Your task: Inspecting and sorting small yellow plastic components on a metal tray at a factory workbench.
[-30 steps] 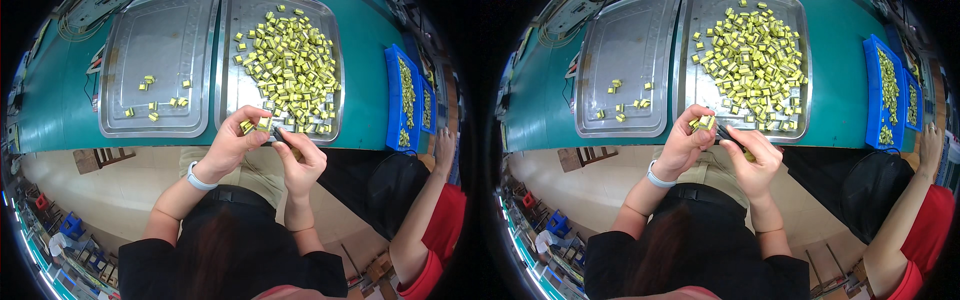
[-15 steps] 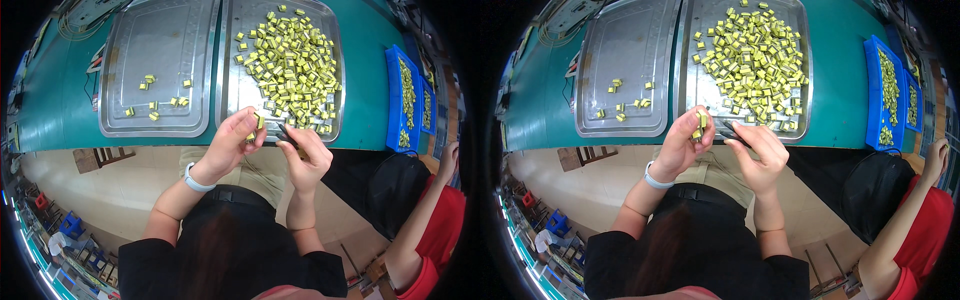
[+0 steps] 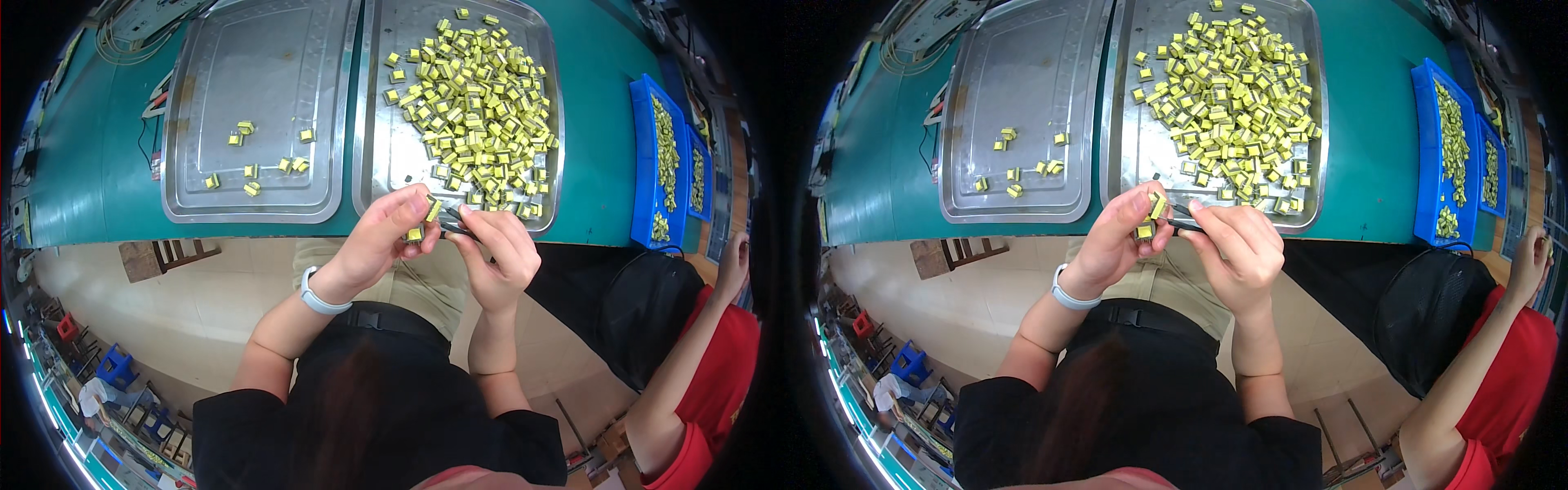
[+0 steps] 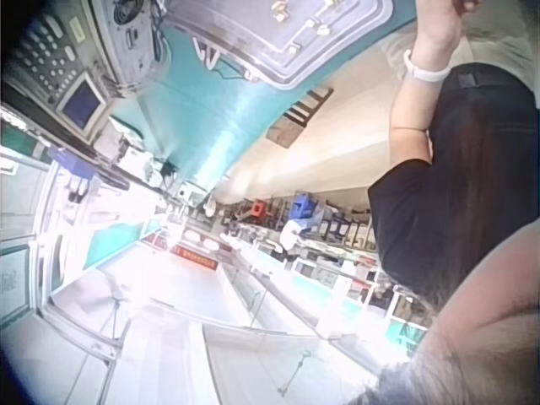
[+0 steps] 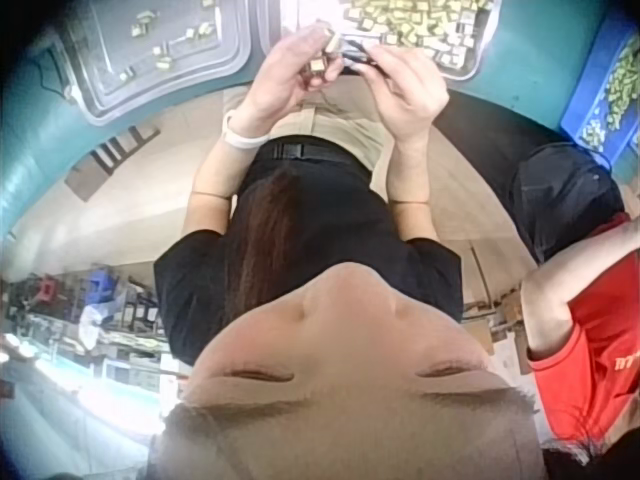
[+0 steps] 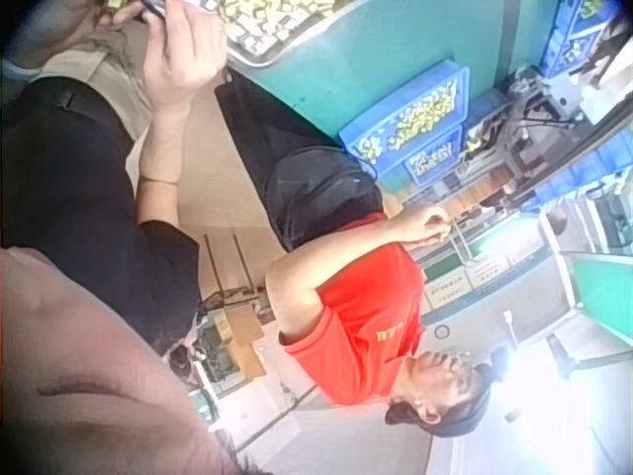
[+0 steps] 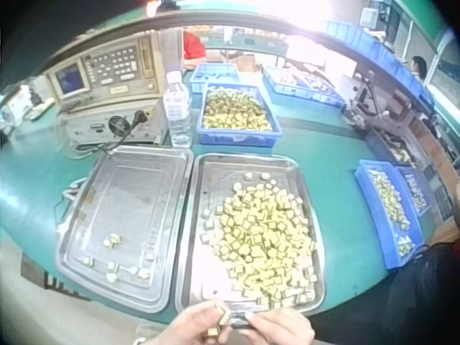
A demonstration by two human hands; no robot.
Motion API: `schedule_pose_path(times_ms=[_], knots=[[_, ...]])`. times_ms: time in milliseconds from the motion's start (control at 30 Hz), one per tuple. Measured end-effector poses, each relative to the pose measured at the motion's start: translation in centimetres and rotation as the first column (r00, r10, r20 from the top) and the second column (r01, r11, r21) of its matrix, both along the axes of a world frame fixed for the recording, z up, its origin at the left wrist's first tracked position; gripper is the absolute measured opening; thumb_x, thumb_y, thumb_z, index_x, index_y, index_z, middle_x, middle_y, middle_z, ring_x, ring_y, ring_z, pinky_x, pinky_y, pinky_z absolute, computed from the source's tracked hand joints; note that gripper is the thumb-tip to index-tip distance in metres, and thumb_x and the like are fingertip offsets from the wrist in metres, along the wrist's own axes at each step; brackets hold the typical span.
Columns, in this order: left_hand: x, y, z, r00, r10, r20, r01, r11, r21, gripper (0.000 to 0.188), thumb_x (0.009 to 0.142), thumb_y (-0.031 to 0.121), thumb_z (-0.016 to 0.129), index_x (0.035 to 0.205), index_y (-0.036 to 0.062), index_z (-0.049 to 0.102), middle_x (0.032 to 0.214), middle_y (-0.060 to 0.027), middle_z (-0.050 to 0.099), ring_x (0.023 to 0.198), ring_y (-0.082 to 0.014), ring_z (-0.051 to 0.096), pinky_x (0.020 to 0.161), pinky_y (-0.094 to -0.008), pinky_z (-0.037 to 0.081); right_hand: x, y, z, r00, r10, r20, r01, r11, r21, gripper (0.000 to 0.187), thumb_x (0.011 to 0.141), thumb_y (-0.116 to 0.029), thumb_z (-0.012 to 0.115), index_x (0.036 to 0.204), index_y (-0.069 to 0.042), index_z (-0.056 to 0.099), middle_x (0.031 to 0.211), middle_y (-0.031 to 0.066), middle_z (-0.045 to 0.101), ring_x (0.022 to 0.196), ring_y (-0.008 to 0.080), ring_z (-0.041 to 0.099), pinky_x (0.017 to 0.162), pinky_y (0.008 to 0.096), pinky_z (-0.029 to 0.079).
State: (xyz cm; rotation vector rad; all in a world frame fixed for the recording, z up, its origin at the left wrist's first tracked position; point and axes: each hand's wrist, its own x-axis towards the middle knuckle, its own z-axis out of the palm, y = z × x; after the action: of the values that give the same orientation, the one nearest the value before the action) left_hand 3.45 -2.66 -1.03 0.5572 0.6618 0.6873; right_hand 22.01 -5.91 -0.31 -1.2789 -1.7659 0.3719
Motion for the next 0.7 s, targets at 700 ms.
schedule_pose_path(times_ms=[700], knots=[[0.15,-0.15,0.08,1.0,-0.005,0.01,0.004,1.0,0.019,0.047,0.101,0.053,0.054,0.094,0.0069,0.052,0.076,-0.0017,0.051,0.065,-0.0063,0.044,0.054,-0.0203,0.03,0.06,-0.18,0.06,0.998,0.024,-0.061,-0.026,0.999,-0.03,0.04,0.065,0.004,0.084,0.104,0.002,0.074,0.081,0.0116,0.071,0.068,0.0216,0.066,0.062,0.0295,0.049]])
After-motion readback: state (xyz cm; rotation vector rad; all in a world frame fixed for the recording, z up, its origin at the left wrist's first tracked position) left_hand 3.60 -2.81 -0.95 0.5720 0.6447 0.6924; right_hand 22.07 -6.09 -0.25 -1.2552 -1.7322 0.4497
